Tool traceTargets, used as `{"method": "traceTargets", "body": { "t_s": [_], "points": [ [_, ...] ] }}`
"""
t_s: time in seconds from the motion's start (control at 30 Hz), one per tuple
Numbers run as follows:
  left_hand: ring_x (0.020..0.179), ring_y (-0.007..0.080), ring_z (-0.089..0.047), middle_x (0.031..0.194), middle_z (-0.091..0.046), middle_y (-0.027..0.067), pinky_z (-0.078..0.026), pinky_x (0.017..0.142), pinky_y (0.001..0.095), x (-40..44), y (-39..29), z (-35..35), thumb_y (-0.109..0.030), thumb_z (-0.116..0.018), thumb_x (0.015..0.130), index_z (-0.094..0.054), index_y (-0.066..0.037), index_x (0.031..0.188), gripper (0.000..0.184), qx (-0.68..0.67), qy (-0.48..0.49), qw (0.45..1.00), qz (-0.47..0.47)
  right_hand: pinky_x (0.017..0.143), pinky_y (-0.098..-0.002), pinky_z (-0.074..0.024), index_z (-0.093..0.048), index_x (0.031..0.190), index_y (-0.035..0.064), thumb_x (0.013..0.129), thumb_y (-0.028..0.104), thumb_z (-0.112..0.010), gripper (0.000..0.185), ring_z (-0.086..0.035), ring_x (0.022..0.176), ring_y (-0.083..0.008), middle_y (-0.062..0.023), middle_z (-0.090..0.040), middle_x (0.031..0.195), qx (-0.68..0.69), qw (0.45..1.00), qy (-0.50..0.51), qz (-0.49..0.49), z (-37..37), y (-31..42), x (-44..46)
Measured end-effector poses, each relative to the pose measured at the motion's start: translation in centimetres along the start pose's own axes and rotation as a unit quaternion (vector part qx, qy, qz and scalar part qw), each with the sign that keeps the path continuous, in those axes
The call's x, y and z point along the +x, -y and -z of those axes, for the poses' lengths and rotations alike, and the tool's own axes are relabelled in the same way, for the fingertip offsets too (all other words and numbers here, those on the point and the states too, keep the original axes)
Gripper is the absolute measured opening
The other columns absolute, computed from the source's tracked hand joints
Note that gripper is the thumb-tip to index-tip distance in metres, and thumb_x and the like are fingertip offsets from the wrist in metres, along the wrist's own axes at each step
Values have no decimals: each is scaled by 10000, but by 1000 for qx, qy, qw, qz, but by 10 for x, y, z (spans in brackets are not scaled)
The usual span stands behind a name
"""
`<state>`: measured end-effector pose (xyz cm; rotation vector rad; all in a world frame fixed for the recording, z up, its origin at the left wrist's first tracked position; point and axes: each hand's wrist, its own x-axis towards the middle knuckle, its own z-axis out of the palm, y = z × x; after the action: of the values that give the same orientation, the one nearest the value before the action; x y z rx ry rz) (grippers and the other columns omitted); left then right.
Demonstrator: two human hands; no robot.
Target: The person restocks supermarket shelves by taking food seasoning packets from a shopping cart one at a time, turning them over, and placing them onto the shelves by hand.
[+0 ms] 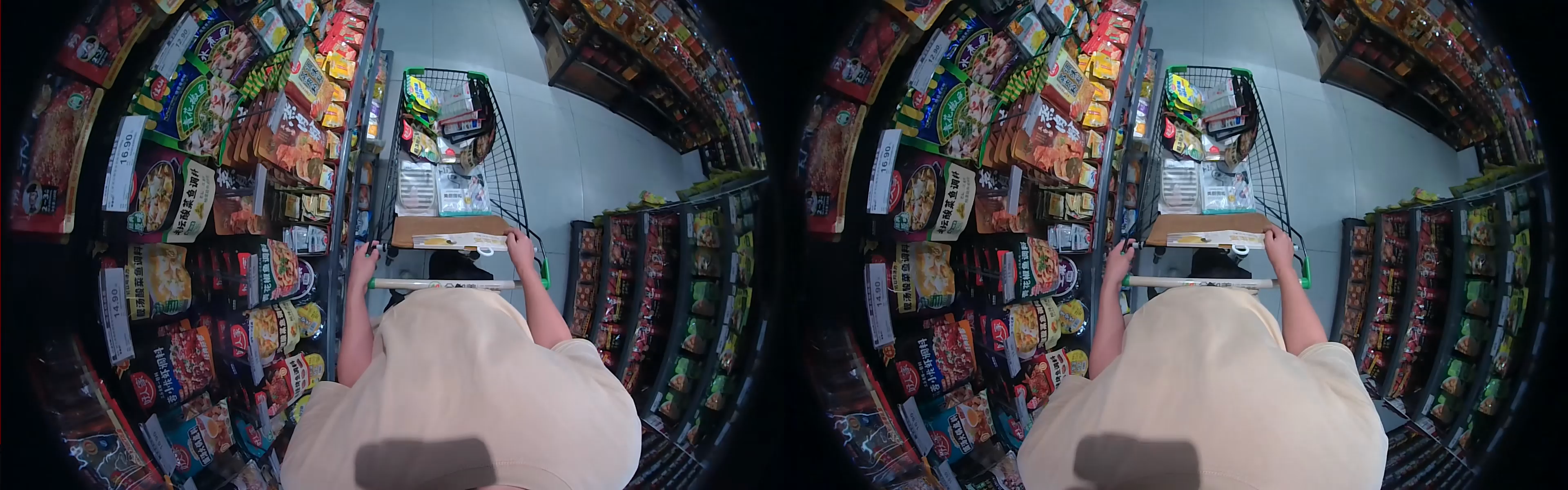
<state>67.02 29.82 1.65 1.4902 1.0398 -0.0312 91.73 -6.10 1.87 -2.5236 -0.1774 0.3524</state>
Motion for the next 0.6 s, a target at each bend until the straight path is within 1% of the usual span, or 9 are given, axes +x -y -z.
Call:
{"method": "traceTargets", "body": {
  "t_s": [0.23, 0.3, 0.33, 0.4, 0.43, 0.5, 0.53, 0.57, 0.6],
  "points": [
    [720, 99, -549, 870, -631, 5, -446, 618, 268, 11, -18, -19, -148, -575, 980, -664, -147, 1253, 287, -19, -18, 1000, 15, 809, -446, -541, -739, 1013, 89, 899, 255, -531, 289, -692, 902, -372, -180, -723, 943, 7, 999, 32, -4, 13, -1, 40],
    [731, 99, -557, 876, -636, 9, -450, 629, 265, 18, -24, -24, -147, -574, 979, -663, -141, 1255, 291, -11, -18, 1000, 23, 806, -450, -541, -735, 1019, 73, 901, 258, -559, 282, -693, 903, -372, -190, -720, 943, -17, 995, 98, 3, 20, 4, 60],
    [741, 100, -565, 883, -641, 12, -454, 640, 262, 21, -28, -26, -146, -573, 977, -663, -135, 1257, 295, -6, -18, 999, 26, 806, -450, -541, -735, 1019, 73, 901, 258, -559, 282, -693, 903, -372, -190, -720, 943, -17, 995, 102, -1, 22, 9, 71],
    [757, 95, -563, 906, -640, 8, -466, 648, 263, 28, -33, -30, -139, -562, 988, -651, -137, 1265, 291, 21, -16, 999, 28, 800, -462, -539, -721, 1002, 39, 923, 306, -584, 310, -689, 898, -382, -202, -717, 930, -93, 987, 117, -56, 20, 25, 95],
    [773, 91, -561, 929, -639, 5, -479, 656, 265, 32, -35, -32, -131, -552, 998, -640, -140, 1273, 288, 45, -15, 999, 25, 800, -462, -539, -721, 1002, 39, 923, 306, -584, 310, -689, 898, -382, -202, -717, 930, -92, 987, 122, -58, 21, 41, 110],
    [731, 77, -540, 896, -634, -8, -451, 624, 246, 36, -36, -36, -118, -556, 993, -638, -125, 1269, 288, 76, -26, 996, 30, 790, -478, -532, -705, 966, 12, 939, 387, -603, 389, -684, 898, -394, -214, -713, 919, -115, 981, 140, -65, 17, 67, 140],
    [717, 71, -532, 881, -632, -9, -436, 611, 238, 39, -35, -39, -111, -555, 991, -639, -117, 1268, 289, 83, -36, 996, 5, 785, -490, -525, -691, 934, 4, 942, 445, -606, 448, -678, 897, -412, -229, -707, 909, -65, 988, 127, -54, 2, 66, 159],
    [702, 64, -523, 866, -631, -10, -421, 597, 229, 41, -33, -41, -104, -555, 988, -639, -109, 1267, 291, 90, -46, 995, -22, 774, -508, -523, -684, 906, 3, 941, 448, -604, 454, -674, 884, -426, -237, -700, 878, -58, 991, 114, -51, -13, 66, 181],
    [752, 87, -565, 890, -650, 9, -465, 680, 242, 43, -30, -44, -95, -555, 984, -637, -82, 1266, 294, 82, -54, 994, -42, 762, -526, -521, -678, 879, 1, 940, 451, -602, 461, -670, 871, -440, -246, -694, 848, -50, 992, 101, -48, -26, 71, 202]
  ]
}}
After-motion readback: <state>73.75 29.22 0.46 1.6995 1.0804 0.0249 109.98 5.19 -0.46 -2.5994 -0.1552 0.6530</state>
